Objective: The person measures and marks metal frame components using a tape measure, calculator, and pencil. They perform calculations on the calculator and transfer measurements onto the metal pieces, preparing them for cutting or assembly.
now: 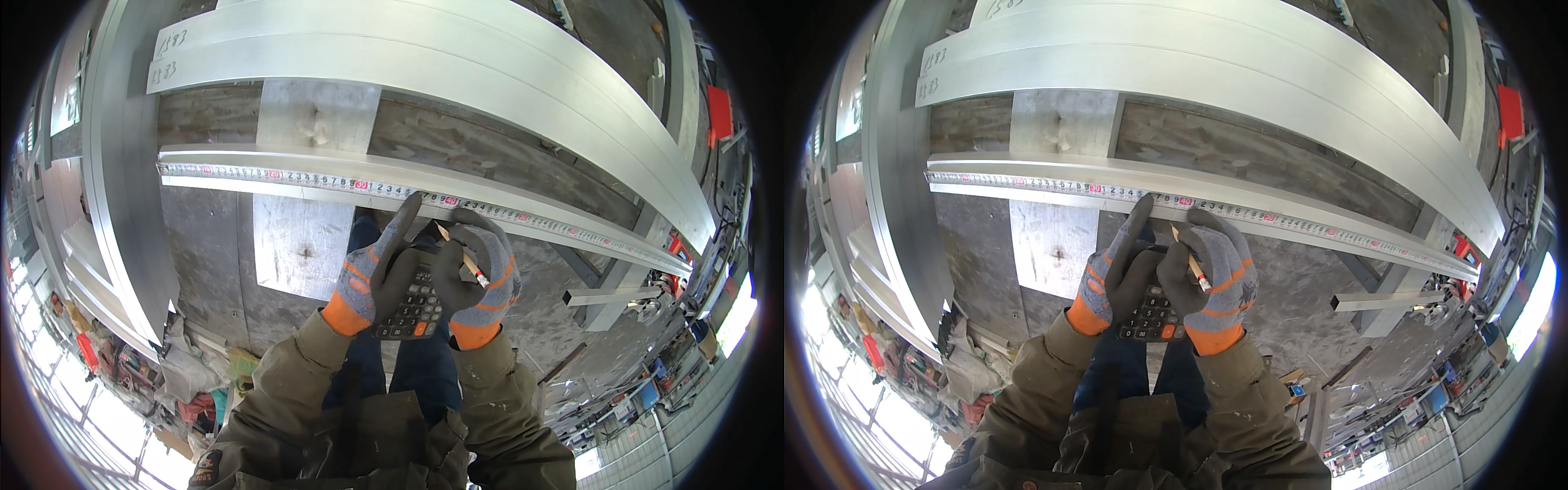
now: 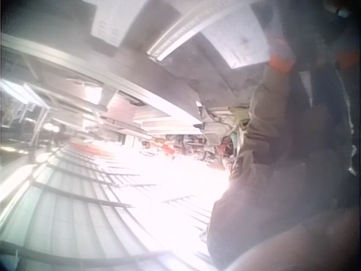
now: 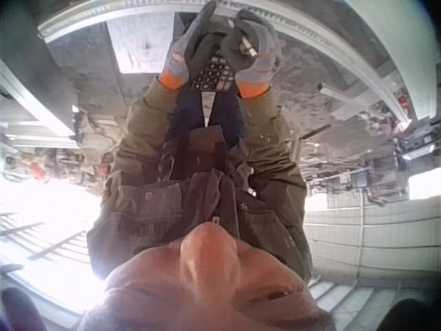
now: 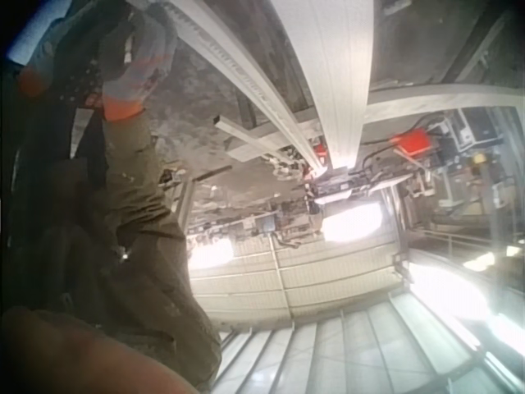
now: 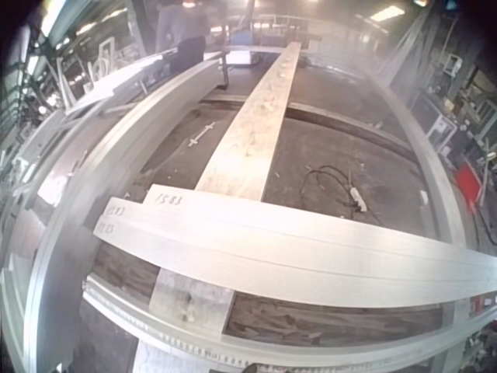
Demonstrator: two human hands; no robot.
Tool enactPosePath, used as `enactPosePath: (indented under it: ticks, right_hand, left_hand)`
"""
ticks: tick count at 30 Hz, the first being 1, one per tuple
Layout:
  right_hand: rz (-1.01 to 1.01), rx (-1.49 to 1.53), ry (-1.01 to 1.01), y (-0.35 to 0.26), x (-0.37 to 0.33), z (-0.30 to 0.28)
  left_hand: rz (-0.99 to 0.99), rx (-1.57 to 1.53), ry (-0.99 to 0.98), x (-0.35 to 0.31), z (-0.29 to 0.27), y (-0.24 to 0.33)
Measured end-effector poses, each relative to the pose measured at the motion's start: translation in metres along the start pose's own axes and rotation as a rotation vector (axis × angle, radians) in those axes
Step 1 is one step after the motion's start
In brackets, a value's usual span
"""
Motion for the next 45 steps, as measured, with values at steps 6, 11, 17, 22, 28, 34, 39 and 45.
enactPosePath:
  ticks: [6,11,17,22,28,34,39,45]
  right_hand:
    - [0.121,0.088,0.026,0.001,-0.003,0.002]
    - [0.066,0.017,0.0,-0.003,0.003,0.0]
    - [0.078,0.027,-0.019,-0.009,-0.008,-0.015]
    - [0.405,0.131,0.189,-0.003,-0.06,-0.031]
    - [0.725,0.31,0.216,0.0,-0.121,-0.054]
    - [0.936,0.734,0.185,-0.019,-0.145,-0.045]
    - [0.928,0.667,0.154,-0.031,-0.142,-0.044]
    - [0.872,0.671,0.194,-0.026,-0.141,-0.048]
  left_hand:
    - [-0.003,-0.051,0.036,0.0,0.002,0.002]
    - [-0.03,-0.068,0.036,-0.001,0.003,0.002]
    - [0.249,0.134,0.195,0.005,0.002,0.009]
    - [0.107,-0.012,0.158,0.003,0.003,0.013]
    - [0.002,0.023,0.136,0.002,0.001,0.016]
    - [-0.045,-0.078,0.144,0.002,0.002,0.018]
    - [0.001,0.01,0.178,0.004,0.003,0.018]
    - [0.031,0.008,0.201,0.003,0.005,0.02]
Point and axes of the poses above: each hand's wrist, its own x-axis towards the middle knuckle, its own z-axis out of the palm, y = z × x, the point moved 2 cm from there along x, towards the middle knuckle, and after that the axes turned 8 degrees about x, right-handed, at the moved point
